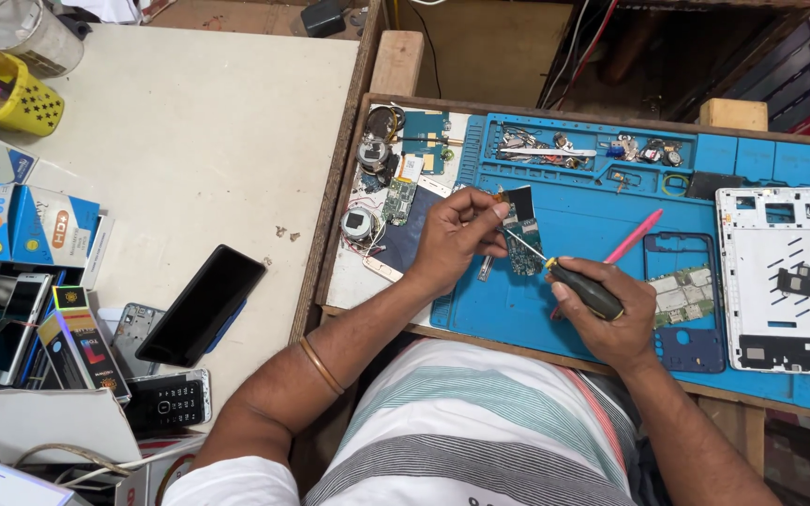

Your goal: The person sits at a repair bench and works on a phone motherboard held in one hand, using a screwdriver to pry and unscrew small components from the board. They reposition the board repeatedly and set the board down on the blue mat near the end.

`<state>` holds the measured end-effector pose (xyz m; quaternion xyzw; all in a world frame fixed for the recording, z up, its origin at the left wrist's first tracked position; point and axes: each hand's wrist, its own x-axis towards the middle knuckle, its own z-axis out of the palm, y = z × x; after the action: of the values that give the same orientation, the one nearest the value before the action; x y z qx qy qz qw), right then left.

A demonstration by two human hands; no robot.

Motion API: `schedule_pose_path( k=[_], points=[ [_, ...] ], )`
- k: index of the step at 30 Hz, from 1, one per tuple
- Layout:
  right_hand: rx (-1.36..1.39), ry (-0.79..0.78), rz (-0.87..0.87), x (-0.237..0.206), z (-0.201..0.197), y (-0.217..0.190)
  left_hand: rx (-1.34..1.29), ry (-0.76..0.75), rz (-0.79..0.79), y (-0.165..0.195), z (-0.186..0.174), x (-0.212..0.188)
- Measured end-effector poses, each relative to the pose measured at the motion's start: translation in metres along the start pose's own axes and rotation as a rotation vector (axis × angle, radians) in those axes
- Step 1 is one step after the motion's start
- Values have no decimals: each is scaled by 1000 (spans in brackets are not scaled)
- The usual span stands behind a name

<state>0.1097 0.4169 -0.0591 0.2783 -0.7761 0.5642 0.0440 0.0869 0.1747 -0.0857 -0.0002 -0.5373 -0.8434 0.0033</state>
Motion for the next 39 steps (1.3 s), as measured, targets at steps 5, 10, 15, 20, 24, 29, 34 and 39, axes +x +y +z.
schedule_pose_path(
  k=[5,10,15,20,24,29,34,39],
  points=[
    [129,69,116,-1,-2,6,23,-16,6,-1,0,1],
    [106,83,66,-3,-4,10,94,-25,29,1,-1,0],
    [125,66,87,-3,-3,11,131,-81,31,-1,4,-6],
    [192,79,110,-2,-5,13,152,-98,57,-1,1,-5],
    [201,96,109,0,-7,15,192,-95,80,-2,0,-4],
    [188,72,113,-3,-6,16,231,-114,131,-6,1,-5],
    [202,101,93,-1,-8,18,219,-102,119,-5,-2,-2],
    [226,72,103,-2,-7,18,212,-103,131,-6,-1,-3]
  ],
)
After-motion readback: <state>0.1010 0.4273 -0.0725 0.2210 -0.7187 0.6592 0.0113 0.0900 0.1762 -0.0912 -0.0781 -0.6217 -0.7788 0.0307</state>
